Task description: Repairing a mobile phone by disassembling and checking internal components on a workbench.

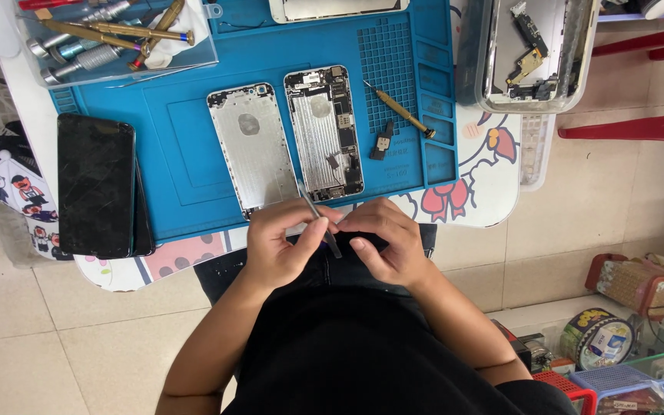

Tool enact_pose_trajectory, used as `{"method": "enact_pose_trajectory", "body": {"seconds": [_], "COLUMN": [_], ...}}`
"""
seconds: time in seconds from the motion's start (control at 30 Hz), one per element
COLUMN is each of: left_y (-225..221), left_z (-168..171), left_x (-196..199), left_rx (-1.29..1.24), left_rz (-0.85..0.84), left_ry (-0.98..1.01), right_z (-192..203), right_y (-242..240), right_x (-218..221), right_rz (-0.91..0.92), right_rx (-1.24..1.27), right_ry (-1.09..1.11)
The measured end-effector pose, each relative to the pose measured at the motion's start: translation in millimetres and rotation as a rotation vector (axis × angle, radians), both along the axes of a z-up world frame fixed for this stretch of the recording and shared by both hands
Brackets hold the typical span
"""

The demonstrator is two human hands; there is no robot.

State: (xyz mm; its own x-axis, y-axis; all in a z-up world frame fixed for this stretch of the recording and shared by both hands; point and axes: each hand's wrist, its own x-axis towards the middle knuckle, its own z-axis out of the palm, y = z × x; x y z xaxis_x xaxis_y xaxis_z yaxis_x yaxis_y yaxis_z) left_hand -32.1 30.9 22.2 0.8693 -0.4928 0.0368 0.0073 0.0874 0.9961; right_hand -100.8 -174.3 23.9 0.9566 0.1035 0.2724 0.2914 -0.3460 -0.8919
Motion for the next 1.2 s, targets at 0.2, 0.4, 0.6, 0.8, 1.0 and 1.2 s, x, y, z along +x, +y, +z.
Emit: {"method": "enact_pose_trajectory", "body": {"seconds": [0.2,0.4,0.6,0.8,1.0,1.2], "left_y": [6,25,67,81,63,6], "left_z": [-3,23,17,-14,23,8], "left_x": [5,21,34,32,34,18], "left_rx": [-0.047,0.330,0.806,1.005,0.948,0.669], "left_rz": [0.035,0.220,0.467,0.570,0.626,0.399], "left_ry": [0.074,-0.181,-0.573,-0.541,-0.589,-0.812], "right_z": [9,27,23,13,18,11], "right_y": [-8,-6,-23,-46,-43,-38], "right_x": [7,26,44,62,67,72], "right_rz": [-0.109,-0.307,-0.463,-0.543,-0.507,-0.590], "right_rx": [-0.063,-0.186,-0.328,-0.541,-0.546,-0.528], "right_ry": [0.014,0.057,-0.032,0.003,0.055,0.051]}}
